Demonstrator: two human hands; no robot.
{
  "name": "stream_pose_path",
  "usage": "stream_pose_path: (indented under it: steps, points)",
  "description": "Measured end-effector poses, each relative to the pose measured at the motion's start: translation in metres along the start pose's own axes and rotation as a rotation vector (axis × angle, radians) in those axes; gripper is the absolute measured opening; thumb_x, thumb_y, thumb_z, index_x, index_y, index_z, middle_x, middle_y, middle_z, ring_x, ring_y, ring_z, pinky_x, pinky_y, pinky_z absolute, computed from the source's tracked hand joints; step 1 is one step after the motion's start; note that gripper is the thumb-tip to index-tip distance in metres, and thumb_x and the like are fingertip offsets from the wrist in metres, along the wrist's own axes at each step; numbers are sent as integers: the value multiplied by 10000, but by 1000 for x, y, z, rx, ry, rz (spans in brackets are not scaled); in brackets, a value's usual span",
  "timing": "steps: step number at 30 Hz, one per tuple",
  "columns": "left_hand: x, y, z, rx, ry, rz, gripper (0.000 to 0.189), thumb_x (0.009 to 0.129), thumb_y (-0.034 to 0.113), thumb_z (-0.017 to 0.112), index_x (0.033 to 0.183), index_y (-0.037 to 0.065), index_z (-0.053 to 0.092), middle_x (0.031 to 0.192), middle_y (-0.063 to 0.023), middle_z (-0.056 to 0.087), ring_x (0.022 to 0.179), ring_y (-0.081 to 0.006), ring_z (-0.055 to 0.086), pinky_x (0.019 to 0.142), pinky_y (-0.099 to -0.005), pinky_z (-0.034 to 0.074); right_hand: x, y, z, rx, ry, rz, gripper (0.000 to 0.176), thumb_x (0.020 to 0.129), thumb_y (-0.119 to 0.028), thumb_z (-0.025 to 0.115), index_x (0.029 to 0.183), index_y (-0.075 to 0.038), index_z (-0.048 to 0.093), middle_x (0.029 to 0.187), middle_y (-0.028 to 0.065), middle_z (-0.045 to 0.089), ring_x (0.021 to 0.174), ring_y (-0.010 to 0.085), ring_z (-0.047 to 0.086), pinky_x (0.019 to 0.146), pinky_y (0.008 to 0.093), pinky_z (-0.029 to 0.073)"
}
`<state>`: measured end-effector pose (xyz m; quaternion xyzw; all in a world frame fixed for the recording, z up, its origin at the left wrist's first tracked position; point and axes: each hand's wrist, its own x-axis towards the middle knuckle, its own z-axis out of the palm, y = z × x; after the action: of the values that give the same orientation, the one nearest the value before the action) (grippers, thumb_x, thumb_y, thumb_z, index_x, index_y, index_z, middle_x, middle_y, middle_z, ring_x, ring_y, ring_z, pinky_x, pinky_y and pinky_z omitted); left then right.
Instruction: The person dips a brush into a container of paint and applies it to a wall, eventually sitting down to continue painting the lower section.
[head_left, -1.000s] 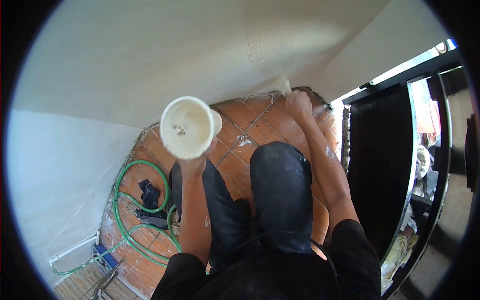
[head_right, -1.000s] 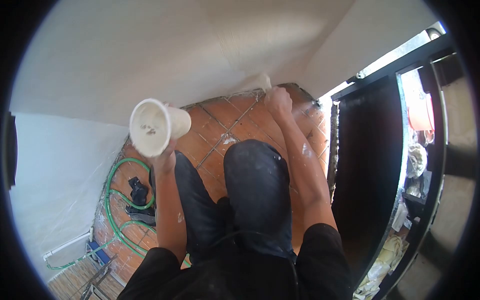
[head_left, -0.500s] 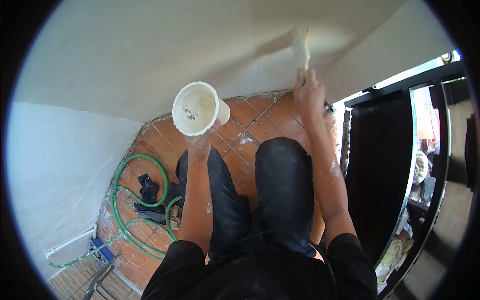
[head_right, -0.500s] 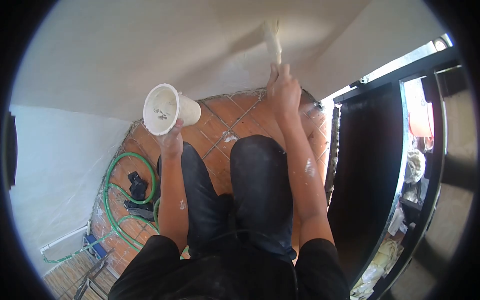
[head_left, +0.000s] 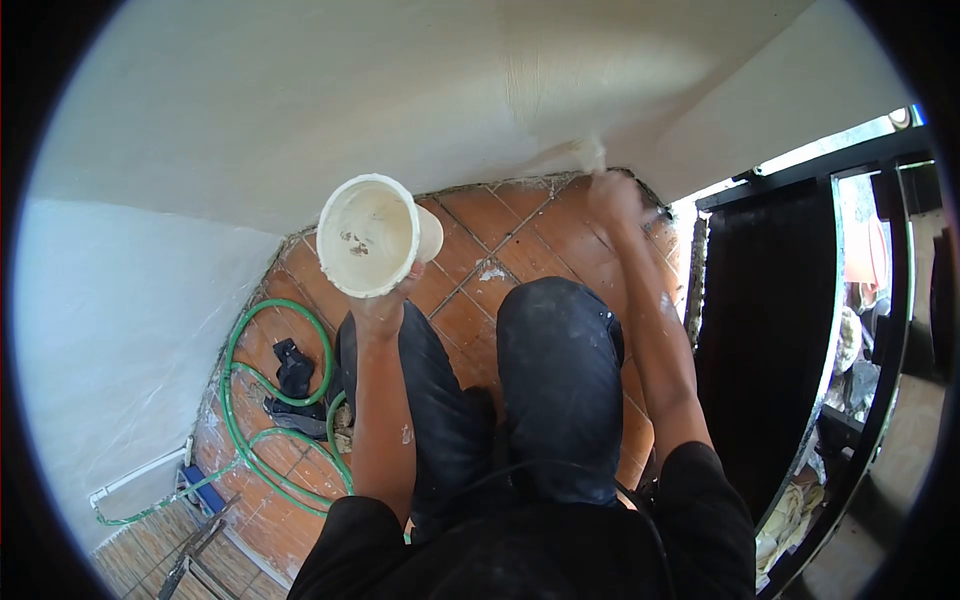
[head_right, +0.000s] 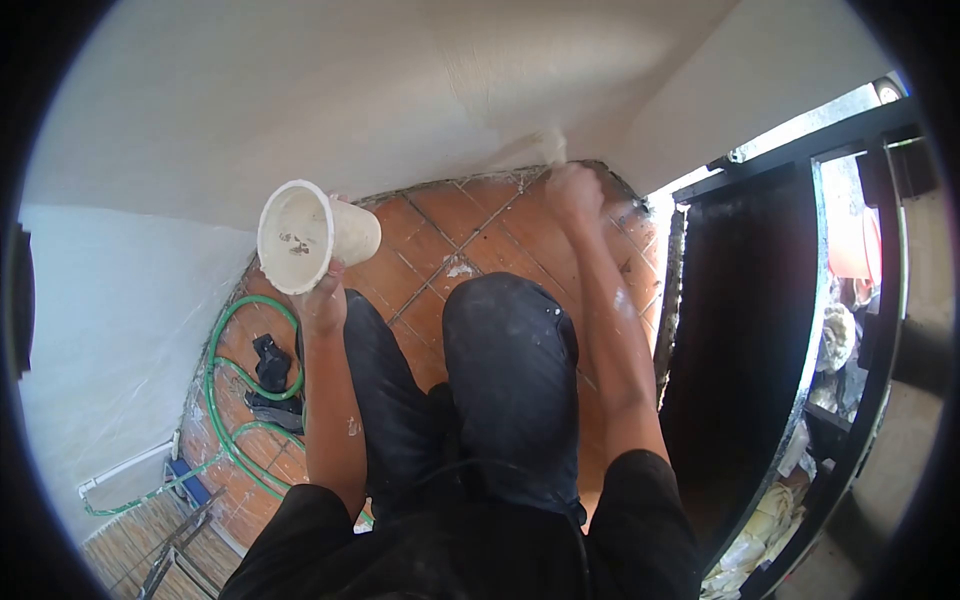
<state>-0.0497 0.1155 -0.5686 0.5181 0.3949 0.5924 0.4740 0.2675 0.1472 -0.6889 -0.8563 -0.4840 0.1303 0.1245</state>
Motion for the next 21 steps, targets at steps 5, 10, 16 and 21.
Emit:
stream_pose_path:
  steps: [5, 10, 16, 21]
  points:
    - [2, -7, -5, -55, 9, -3, 493, 623, 161, 774, 1037, 20, 548, 998, -55, 570, 894, -179, 544, 806, -314, 434, -21, -19, -126, 245, 710, -194, 293, 851, -228, 526, 679, 5, 571, 558, 211, 546, 517, 337, 574, 493, 411, 438]
    - [-5, -4, -4, -96, -61, 19, 540, 638, 160, 756, 1094, 10, 508, 1070, -89, 552, 946, -192, 530, 843, -327, 416, -17, -49, -141, 476, 854, -207, 253, 850, -171, 538, 666, -9, 475, 496, 186, 501, 430, 350, 513, 412, 392, 383]
    - [-8, 0, -3, -54, -100, -64, 679, 654, 166, 740, 1217, -7, 402, 1198, -147, 503, 1090, -224, 482, 913, -351, 382, -17, -23, -28, 209, 468, -131, 227, 867, -214, 478, 749, -20, 476, 548, 225, 537, 543, 398, 565, 484, 476, 448]
    - [-8, 8, 8, -202, -32, -19, 666, 644, 162, 746, 1201, -8, 423, 1200, -142, 498, 1074, -218, 490, 910, -345, 388, -8, 7, 35, 60, 191, -39, 262, 866, -249, 455, 781, -9, 515, 631, 221, 588, 615, 405, 594, 564, 475, 491]
